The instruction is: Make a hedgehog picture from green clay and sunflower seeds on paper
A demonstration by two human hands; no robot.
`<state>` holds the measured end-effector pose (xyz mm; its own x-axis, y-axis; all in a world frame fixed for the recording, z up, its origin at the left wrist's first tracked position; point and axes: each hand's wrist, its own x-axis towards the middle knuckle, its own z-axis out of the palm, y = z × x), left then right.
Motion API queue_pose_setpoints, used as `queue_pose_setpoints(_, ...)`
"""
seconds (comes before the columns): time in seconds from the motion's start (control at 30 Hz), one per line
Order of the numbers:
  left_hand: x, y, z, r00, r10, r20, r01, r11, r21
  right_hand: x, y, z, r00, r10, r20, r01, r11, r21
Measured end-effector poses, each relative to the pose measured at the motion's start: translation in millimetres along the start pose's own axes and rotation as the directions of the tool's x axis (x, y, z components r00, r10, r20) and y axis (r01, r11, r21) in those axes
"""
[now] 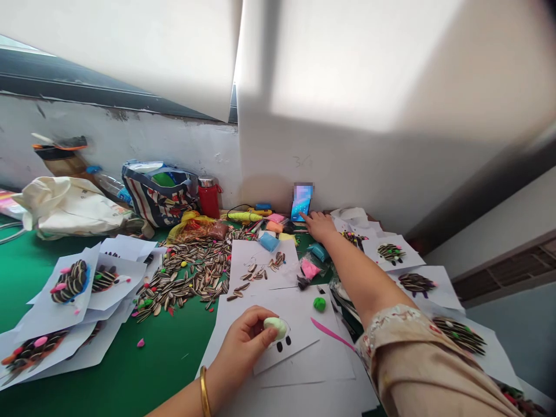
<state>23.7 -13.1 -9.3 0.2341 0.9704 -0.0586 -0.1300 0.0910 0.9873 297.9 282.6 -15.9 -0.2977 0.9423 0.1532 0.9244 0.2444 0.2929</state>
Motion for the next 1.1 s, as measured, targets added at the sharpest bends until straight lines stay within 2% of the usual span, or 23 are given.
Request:
queue_pose_setpoints(0.57, -0.5, -2.6, -0.8, 1.000, 0.001, 0.001, -0.001, 1.000, -0.005, -4.7, -3.6, 0.4, 0.990, 0.136, -0.041, -0.133, 0.990, 0.054)
queue_pose_setpoints(0.7, -0.7, -1.2, -0.7, 1.000, -0.019, -0.007, 0.019, 1.000, -0.011, -5.7, -7.5, -13.5, 0.982, 0.172, -0.080, -0.163, 0.981, 0.102)
queue_pose_setpoints(0.83, -1.2, -1.1, -1.5, 0.999, -0.037, -0.005, 0.037, 0.999, -0.002, -14.4, -20.5, -44.6, 0.967, 0.200, -0.156, -0.174, 0.971, 0.166)
queue_pose_setpoints(0.9, -1.2, -1.5, -2.2, 0.999, -0.037, -0.001, 0.037, 0.999, -0.005, -30.0, -34.2, -64.9, 0.954, 0.186, -0.234, -0.101, 0.938, 0.332)
queue_pose_setpoints(0.97, -1.2, -1.1, -2.6, 0.999, -0.033, 0.003, 0.033, 0.999, -0.007, -57.2, -52.9, -85.9, 0.947, 0.098, -0.305, 0.059, 0.883, 0.466)
queue_pose_setpoints(1.03, -1.8, 0.5, -2.4, 1.000, -0.019, -0.006, 0.019, 1.000, 0.005, -95.3, -74.8, -105.4, 0.935, -0.030, -0.352, 0.237, 0.792, 0.563)
queue_pose_setpoints(1.1, -2.7, 2.8, -1.7, 0.999, 0.017, -0.036, -0.016, 1.000, 0.016, -139.4, -96.6, -121.8, 0.928, -0.115, -0.354, 0.334, 0.678, 0.655)
